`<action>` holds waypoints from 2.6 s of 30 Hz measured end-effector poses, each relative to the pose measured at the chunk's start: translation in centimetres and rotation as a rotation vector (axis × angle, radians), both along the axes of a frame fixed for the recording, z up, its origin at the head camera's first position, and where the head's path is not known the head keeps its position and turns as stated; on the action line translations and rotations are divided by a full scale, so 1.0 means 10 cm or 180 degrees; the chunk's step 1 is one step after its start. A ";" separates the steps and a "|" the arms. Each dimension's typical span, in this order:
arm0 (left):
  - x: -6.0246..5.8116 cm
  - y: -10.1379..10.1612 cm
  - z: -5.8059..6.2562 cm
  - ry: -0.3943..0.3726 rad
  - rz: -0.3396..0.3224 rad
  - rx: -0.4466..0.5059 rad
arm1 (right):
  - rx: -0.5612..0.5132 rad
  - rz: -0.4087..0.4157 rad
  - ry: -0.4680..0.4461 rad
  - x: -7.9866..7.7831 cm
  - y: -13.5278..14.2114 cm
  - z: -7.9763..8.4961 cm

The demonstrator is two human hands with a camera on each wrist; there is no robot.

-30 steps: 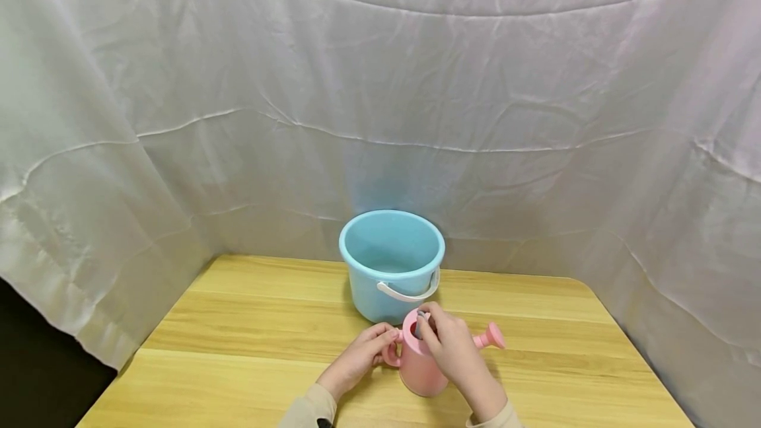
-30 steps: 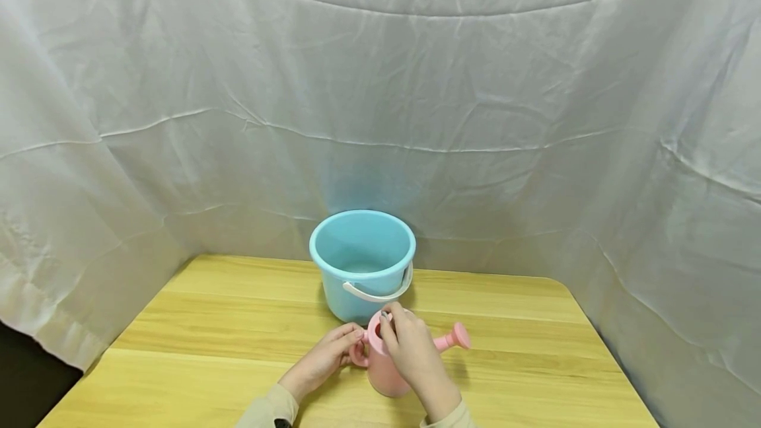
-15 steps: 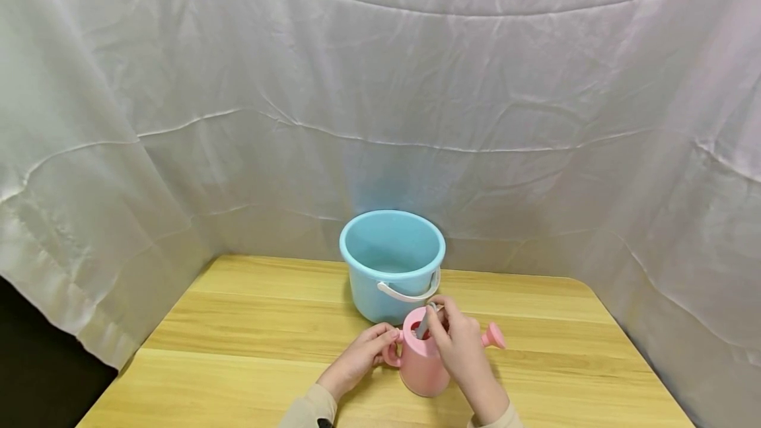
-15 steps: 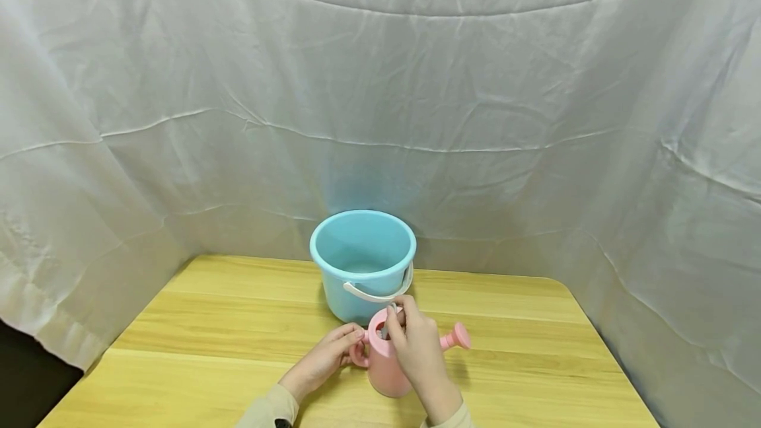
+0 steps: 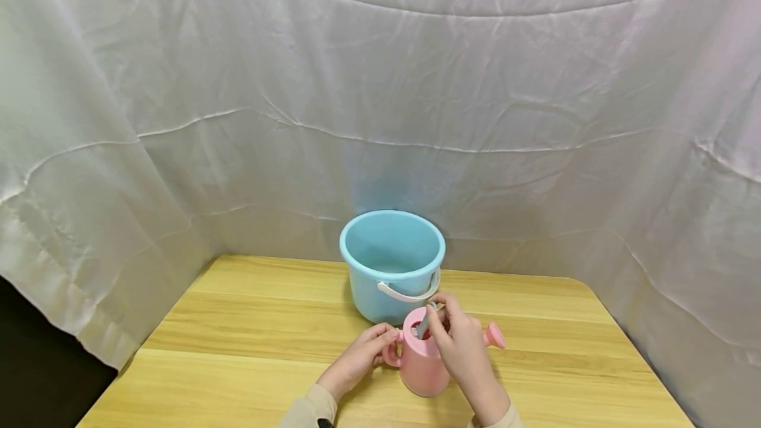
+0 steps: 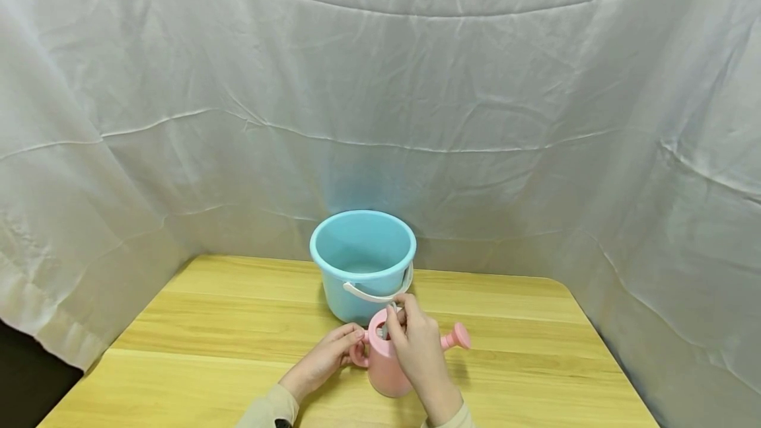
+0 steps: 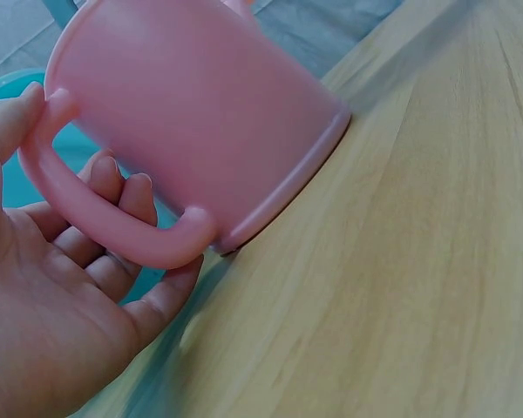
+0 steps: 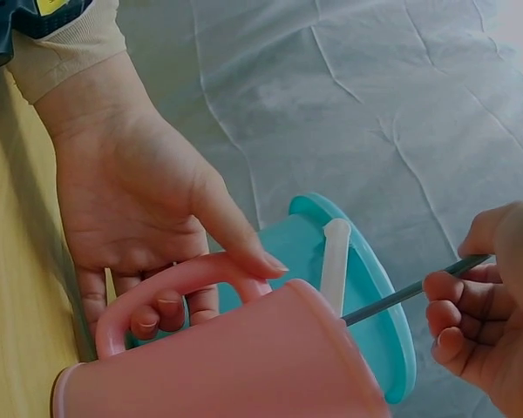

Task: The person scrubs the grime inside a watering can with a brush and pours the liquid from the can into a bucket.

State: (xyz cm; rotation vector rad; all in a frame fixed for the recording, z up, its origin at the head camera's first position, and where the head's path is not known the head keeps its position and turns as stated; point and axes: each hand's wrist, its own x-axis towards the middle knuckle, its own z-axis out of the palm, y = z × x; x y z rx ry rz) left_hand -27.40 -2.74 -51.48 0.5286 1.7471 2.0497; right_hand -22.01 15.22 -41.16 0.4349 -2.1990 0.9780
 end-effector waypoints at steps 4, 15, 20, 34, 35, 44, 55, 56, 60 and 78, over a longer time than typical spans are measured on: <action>0.00 0.00 0.00 0.0000 0.0003 -0.0002 | 0.0078 0.0069 -0.0091 -0.01 -0.01 -0.02; 0.00 0.00 0.00 0.0023 0.0001 -0.0027 | 0.0286 0.0143 -0.0701 -0.03 -0.01 -0.08; -0.01 0.00 0.00 0.0014 0.0002 -0.0030 | 0.0276 0.0289 -0.0533 -0.04 -0.01 -0.10; 0.00 0.00 0.00 0.0002 -0.0001 -0.0018 | 0.0528 0.0248 -0.0239 -0.08 0.00 -0.14; 0.00 0.00 0.00 0.0003 -0.0001 -0.0016 | 0.0516 0.0237 -0.0192 -0.08 -0.01 -0.15; -0.01 0.00 -0.01 0.0035 0.0011 -0.0035 | 0.0365 0.0157 0.0554 -0.07 -0.01 -0.10; -0.01 0.00 -0.02 0.0037 -0.0013 -0.0009 | 0.0341 0.0114 0.0829 -0.05 0.00 -0.06; -0.01 0.00 -0.02 0.0037 -0.0013 -0.0003 | 0.0339 0.0126 0.0825 -0.05 0.00 -0.07; -0.02 0.01 -0.02 0.0019 -0.0018 0.0019 | 0.0356 0.0156 0.0796 -0.05 0.00 -0.06; -0.02 0.00 -0.03 0.0033 -0.0020 0.0018 | 0.0716 0.0070 -0.0076 -0.05 -0.01 -0.11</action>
